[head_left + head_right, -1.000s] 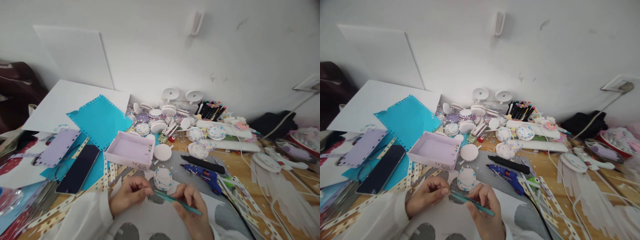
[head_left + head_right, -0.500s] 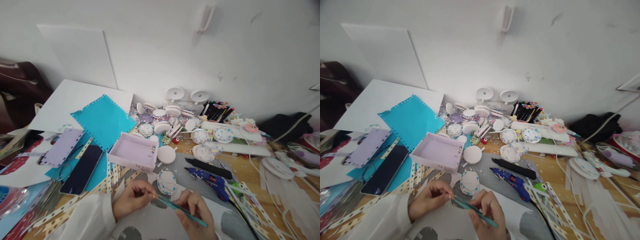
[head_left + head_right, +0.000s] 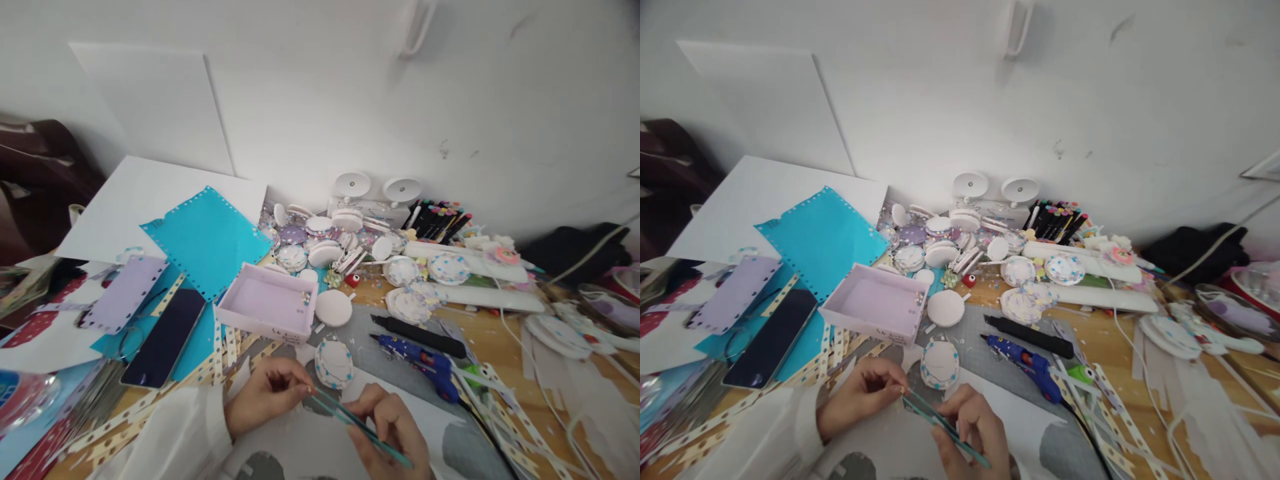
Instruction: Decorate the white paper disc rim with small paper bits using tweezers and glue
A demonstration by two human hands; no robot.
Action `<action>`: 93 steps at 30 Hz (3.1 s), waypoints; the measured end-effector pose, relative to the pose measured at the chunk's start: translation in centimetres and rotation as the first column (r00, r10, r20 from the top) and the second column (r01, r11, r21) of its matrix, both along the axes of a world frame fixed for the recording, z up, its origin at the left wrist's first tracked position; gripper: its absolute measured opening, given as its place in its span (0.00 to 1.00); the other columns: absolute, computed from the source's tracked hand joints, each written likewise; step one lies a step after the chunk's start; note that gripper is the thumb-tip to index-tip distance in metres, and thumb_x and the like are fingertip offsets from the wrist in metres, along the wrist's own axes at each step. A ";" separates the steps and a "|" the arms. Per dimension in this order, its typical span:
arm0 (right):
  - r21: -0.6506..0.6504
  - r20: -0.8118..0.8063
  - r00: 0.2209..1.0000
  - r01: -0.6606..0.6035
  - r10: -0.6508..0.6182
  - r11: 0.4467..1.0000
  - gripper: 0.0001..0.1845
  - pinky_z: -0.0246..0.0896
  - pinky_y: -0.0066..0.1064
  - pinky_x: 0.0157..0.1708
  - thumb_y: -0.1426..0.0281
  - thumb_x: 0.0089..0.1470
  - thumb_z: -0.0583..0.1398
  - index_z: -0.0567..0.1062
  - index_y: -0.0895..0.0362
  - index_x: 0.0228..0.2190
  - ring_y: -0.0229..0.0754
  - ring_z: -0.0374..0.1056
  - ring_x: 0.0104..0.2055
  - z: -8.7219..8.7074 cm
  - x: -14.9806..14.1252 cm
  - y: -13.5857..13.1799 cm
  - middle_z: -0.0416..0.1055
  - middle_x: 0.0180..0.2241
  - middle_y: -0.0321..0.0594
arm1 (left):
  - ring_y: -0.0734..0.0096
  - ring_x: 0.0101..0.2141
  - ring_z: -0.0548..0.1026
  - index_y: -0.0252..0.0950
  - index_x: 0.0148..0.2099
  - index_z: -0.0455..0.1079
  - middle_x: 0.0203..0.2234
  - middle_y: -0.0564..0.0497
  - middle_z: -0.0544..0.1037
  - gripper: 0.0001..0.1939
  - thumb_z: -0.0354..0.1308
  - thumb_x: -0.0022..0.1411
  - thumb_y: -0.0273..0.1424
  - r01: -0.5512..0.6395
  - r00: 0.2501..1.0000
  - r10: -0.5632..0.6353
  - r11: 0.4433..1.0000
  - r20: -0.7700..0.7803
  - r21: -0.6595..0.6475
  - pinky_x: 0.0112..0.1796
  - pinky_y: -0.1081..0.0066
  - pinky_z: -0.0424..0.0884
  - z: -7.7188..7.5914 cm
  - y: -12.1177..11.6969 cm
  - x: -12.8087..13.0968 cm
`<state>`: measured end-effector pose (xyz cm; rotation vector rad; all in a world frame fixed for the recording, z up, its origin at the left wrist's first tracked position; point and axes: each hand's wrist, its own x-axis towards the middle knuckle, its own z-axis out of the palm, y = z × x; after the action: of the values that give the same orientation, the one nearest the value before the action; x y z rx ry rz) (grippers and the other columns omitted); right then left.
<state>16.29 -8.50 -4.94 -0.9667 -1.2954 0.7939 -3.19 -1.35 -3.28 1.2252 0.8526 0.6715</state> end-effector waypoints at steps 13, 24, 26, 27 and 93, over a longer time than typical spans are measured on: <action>0.125 0.166 0.984 0.039 -0.060 0.991 0.16 0.65 0.27 0.24 0.80 0.52 0.58 0.56 0.52 0.23 0.37 0.68 0.25 1.2 -0.6 0.3 0.74 0.27 0.37 | 0.80 0.19 0.55 0.31 0.32 0.74 0.15 0.57 0.61 0.23 0.62 0.53 0.49 0.028 0.999 -0.028 1.000 0.033 -0.008 0.22 0.77 0.51 -0.4 0.0 0.0; 0.164 0.206 0.977 0.011 -0.045 0.986 0.17 0.65 0.25 0.25 0.82 0.51 0.57 0.56 0.53 0.23 0.34 0.68 0.25 1.6 -0.5 0.3 0.74 0.28 0.36 | 0.79 0.21 0.57 0.29 0.32 0.75 0.17 0.55 0.63 0.23 0.63 0.53 0.48 0.051 0.998 -0.050 0.999 0.049 -0.018 0.23 0.76 0.52 -0.2 0.1 -0.2; 0.167 0.209 0.977 0.014 -0.050 0.986 0.17 0.64 0.25 0.25 0.82 0.52 0.57 0.56 0.53 0.23 0.34 0.68 0.25 1.8 -0.5 0.3 0.73 0.28 0.36 | 0.79 0.21 0.58 0.29 0.31 0.74 0.18 0.55 0.64 0.23 0.63 0.53 0.48 0.054 0.997 -0.053 0.998 0.050 -0.025 0.24 0.76 0.53 -0.1 0.1 -0.2; 0.166 0.212 0.976 0.017 -0.052 0.986 0.17 0.64 0.25 0.25 0.82 0.52 0.57 0.56 0.53 0.23 0.34 0.68 0.25 1.8 -0.5 0.4 0.73 0.28 0.36 | 0.79 0.21 0.59 0.29 0.30 0.74 0.18 0.54 0.65 0.23 0.63 0.53 0.48 0.056 0.997 -0.055 0.998 0.050 -0.029 0.24 0.76 0.53 0.0 0.1 -0.2; 0.325 0.650 0.581 0.369 -0.489 0.871 0.07 0.65 0.34 0.32 0.75 0.53 0.53 0.62 0.52 0.27 0.43 0.68 0.32 1.6 4.8 -2.4 0.69 0.29 0.40 | 0.83 0.10 0.51 0.33 0.14 0.64 0.05 0.58 0.56 0.29 0.59 0.50 0.53 0.089 0.996 -0.089 0.995 0.002 -0.056 0.15 0.75 0.45 -0.5 -1.6 -0.2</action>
<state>21.13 -10.94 -3.36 -1.4727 -1.6471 -0.1273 -3.43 -2.90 -3.79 1.2058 0.8073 0.5726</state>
